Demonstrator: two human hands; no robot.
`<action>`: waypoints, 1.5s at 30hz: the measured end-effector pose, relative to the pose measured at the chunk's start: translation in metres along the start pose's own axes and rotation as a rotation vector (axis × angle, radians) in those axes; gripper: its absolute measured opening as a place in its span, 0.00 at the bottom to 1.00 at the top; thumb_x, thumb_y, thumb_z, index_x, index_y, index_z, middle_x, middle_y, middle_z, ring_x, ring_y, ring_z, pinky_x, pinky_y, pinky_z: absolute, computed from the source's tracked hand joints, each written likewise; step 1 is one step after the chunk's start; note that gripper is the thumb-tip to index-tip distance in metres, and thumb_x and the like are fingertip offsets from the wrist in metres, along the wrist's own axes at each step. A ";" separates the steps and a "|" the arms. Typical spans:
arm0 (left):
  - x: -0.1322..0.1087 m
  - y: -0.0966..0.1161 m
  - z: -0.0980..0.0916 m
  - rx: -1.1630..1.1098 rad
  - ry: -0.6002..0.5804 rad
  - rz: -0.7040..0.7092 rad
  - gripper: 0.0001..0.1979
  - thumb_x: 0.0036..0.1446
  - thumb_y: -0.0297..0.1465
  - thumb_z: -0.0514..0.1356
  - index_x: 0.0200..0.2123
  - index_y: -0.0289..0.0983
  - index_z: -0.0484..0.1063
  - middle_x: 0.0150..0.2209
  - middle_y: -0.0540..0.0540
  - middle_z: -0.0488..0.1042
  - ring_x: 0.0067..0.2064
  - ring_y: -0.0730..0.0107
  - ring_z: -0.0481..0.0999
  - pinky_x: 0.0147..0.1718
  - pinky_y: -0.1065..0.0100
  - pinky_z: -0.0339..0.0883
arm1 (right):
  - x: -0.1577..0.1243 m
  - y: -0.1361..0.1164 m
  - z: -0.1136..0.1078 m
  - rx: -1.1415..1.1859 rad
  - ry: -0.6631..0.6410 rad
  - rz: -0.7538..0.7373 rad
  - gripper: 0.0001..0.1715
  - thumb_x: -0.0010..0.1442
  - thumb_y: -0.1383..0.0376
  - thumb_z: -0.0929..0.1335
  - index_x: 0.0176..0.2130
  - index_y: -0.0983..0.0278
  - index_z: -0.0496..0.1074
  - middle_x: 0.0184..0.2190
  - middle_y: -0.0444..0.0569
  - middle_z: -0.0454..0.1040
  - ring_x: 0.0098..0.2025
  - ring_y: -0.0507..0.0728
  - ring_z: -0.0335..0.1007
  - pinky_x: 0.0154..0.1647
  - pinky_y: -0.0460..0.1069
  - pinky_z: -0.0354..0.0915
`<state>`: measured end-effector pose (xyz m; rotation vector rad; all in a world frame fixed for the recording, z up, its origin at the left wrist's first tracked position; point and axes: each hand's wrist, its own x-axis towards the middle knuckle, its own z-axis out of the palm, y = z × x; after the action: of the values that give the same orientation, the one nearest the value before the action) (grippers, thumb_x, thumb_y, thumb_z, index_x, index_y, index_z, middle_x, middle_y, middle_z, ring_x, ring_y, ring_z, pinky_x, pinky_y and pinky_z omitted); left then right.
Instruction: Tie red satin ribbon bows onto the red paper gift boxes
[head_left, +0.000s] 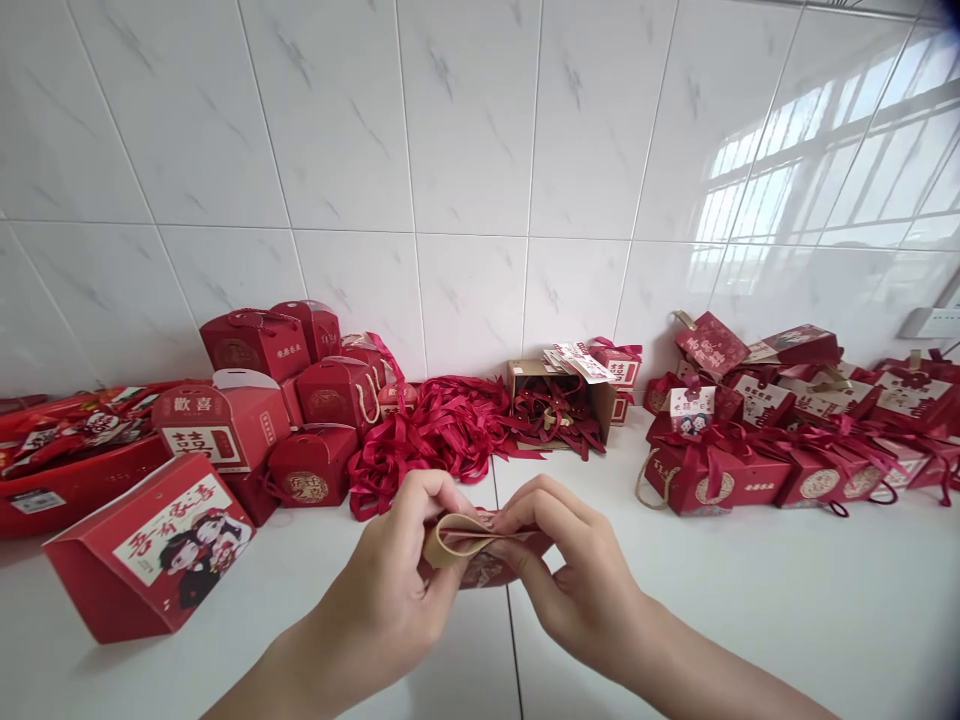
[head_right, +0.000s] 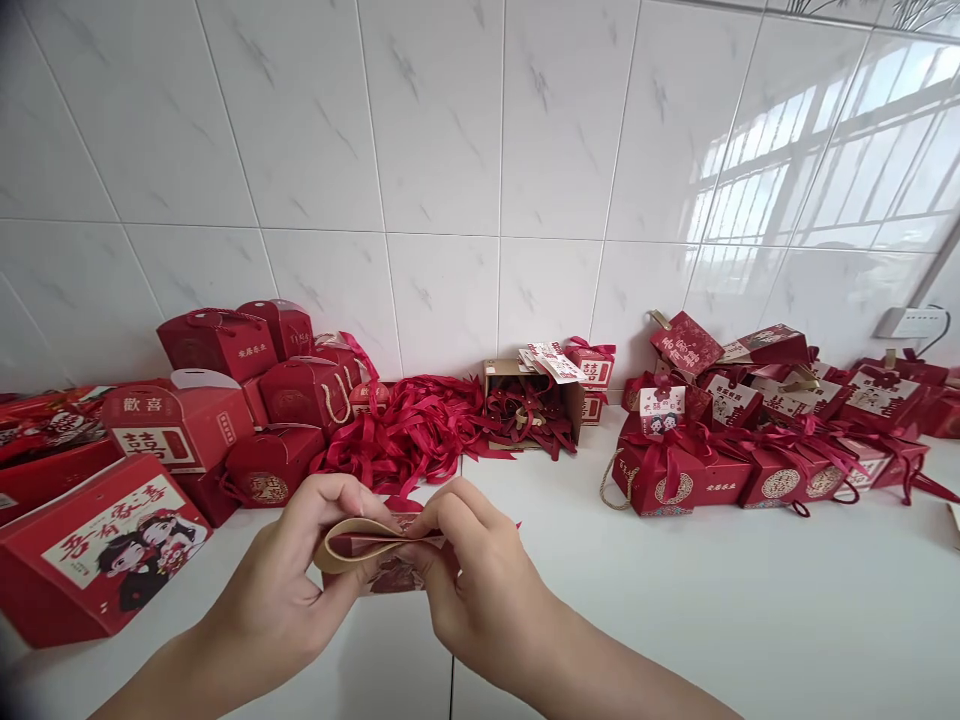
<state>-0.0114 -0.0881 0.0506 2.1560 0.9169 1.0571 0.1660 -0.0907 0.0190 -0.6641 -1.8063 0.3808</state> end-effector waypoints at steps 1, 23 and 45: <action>0.000 0.001 0.001 -0.020 0.013 -0.015 0.09 0.59 0.26 0.54 0.37 0.42 0.54 0.33 0.51 0.71 0.33 0.71 0.74 0.30 0.71 0.72 | 0.001 -0.001 0.000 -0.009 0.027 -0.001 0.10 0.56 0.76 0.63 0.36 0.63 0.68 0.32 0.48 0.67 0.29 0.52 0.66 0.25 0.46 0.68; 0.003 0.011 -0.016 0.114 0.405 0.092 0.15 0.55 0.29 0.58 0.44 0.44 0.56 0.50 0.46 0.64 0.55 0.61 0.65 0.53 0.57 0.62 | 0.043 0.077 -0.148 -0.444 0.716 0.360 0.44 0.55 0.58 0.68 0.64 0.68 0.51 0.61 0.65 0.56 0.50 0.64 0.71 0.46 0.54 0.70; 0.035 -0.080 -0.114 1.238 0.448 -0.669 0.33 0.57 0.50 0.45 0.50 0.25 0.58 0.58 0.20 0.47 0.59 0.25 0.48 0.48 0.36 0.51 | 0.042 0.097 -0.116 -0.135 0.427 0.365 0.44 0.56 0.56 0.67 0.66 0.52 0.46 0.64 0.53 0.51 0.59 0.65 0.60 0.56 0.59 0.64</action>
<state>-0.1160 0.0082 0.0686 2.0519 2.8060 0.6381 0.2903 0.0032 0.0348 -1.0882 -1.3110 0.3287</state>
